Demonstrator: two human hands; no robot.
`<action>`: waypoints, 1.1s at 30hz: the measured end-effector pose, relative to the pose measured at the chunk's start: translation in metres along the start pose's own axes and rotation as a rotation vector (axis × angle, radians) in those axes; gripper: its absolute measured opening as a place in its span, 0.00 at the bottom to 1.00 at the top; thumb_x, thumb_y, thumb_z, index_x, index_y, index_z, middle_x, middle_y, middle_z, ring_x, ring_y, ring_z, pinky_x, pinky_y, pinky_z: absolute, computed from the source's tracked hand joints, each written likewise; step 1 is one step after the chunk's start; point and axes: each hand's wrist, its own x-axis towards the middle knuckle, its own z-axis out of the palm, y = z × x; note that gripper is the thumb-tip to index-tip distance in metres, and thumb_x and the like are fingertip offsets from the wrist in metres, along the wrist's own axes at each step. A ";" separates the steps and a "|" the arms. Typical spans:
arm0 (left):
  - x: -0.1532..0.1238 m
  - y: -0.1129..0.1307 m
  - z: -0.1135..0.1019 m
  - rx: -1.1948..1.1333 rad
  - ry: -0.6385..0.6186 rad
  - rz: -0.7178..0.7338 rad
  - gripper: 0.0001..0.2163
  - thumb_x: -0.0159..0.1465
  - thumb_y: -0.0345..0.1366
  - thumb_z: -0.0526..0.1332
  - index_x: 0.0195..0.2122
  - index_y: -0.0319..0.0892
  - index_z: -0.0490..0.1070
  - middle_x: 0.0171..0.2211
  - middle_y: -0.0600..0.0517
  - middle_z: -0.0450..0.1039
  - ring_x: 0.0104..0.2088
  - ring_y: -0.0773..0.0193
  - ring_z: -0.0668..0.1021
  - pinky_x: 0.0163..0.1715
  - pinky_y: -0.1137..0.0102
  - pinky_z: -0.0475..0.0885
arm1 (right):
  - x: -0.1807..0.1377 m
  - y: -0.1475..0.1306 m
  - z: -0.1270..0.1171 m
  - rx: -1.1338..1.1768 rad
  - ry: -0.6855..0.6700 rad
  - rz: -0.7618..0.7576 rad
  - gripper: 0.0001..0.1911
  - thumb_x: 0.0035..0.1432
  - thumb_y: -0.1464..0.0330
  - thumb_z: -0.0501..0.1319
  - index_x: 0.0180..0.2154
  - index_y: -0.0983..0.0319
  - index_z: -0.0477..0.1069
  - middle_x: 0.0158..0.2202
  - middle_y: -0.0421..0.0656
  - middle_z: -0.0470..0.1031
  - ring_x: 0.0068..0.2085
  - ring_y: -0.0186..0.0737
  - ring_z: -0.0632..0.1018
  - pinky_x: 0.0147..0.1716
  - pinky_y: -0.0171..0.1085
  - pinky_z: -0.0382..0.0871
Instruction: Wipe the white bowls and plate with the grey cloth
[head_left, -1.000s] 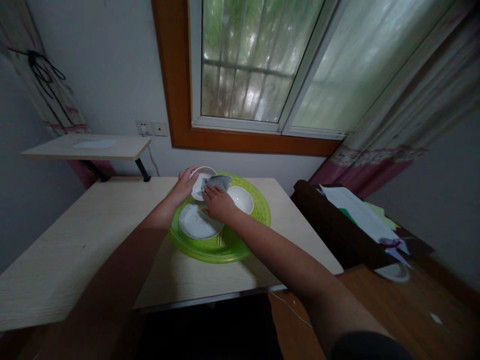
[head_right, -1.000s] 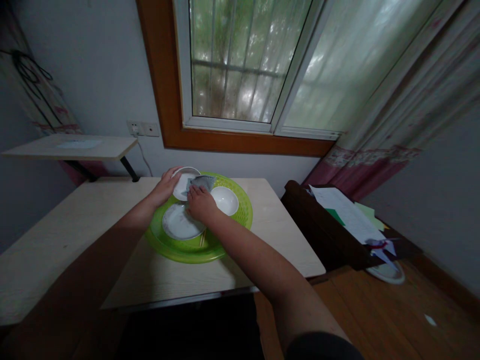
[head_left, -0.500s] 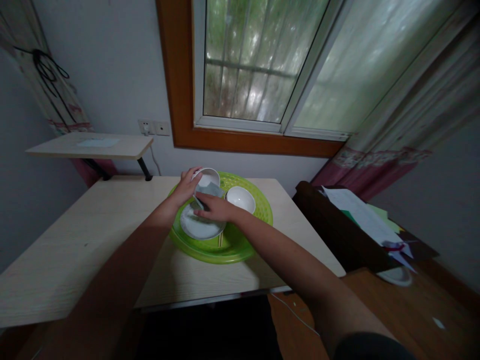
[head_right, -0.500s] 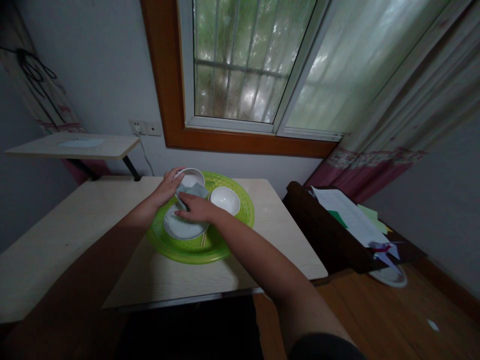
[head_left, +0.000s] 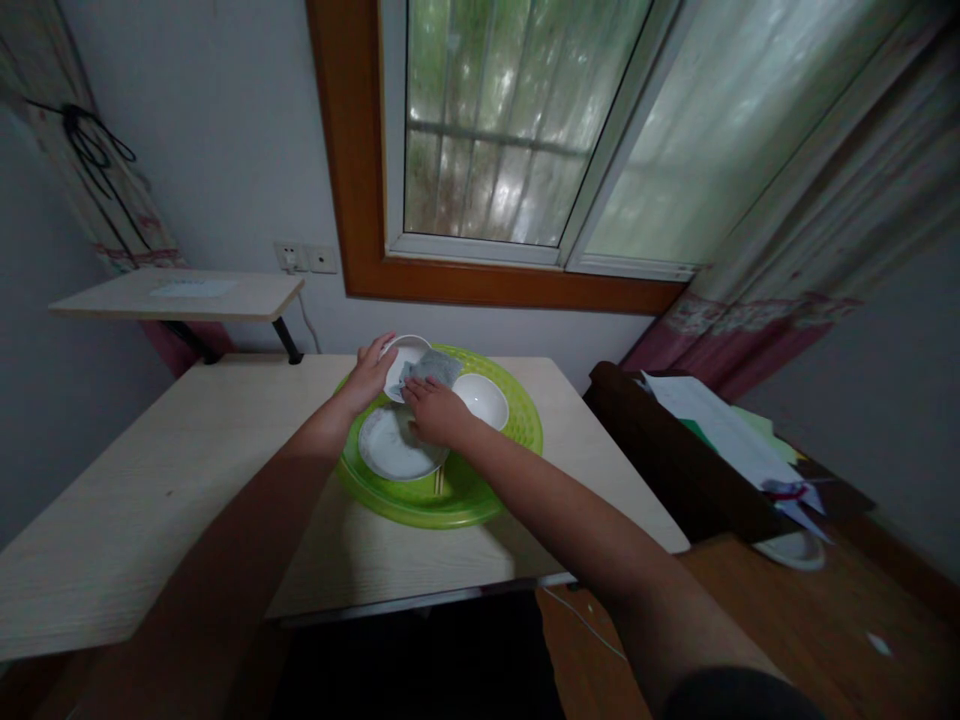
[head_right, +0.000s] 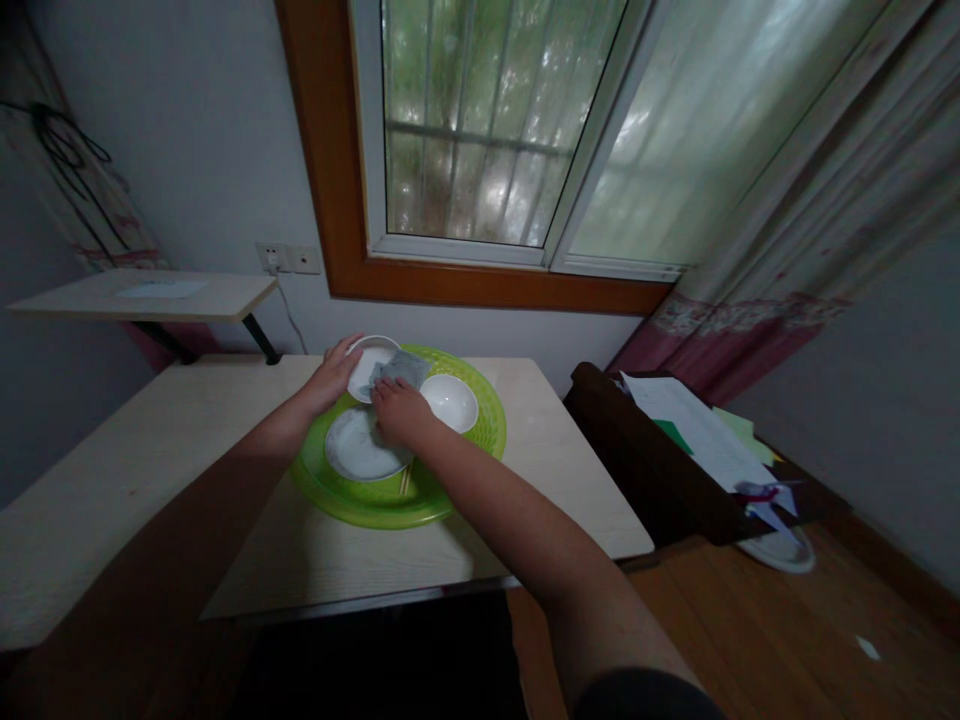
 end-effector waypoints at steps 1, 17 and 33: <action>0.000 -0.001 0.000 0.009 -0.008 0.012 0.24 0.70 0.49 0.50 0.63 0.47 0.64 0.61 0.43 0.64 0.65 0.54 0.64 0.68 0.55 0.55 | 0.000 -0.001 -0.001 0.053 -0.025 -0.032 0.34 0.61 0.65 0.61 0.65 0.75 0.59 0.66 0.62 0.62 0.65 0.55 0.68 0.65 0.49 0.59; 0.002 -0.001 0.004 -0.132 -0.136 0.123 0.22 0.69 0.50 0.49 0.59 0.46 0.66 0.61 0.46 0.68 0.63 0.60 0.68 0.66 0.62 0.59 | 0.002 -0.008 0.001 -0.030 0.147 0.173 0.46 0.65 0.48 0.56 0.65 0.83 0.55 0.70 0.69 0.48 0.71 0.61 0.55 0.69 0.53 0.47; 0.001 -0.003 0.003 -0.050 -0.080 0.051 0.22 0.69 0.50 0.49 0.59 0.48 0.67 0.61 0.46 0.66 0.64 0.58 0.66 0.67 0.59 0.56 | -0.001 -0.008 -0.007 0.089 0.026 -0.060 0.41 0.67 0.50 0.53 0.70 0.68 0.47 0.73 0.57 0.47 0.62 0.57 0.70 0.57 0.52 0.67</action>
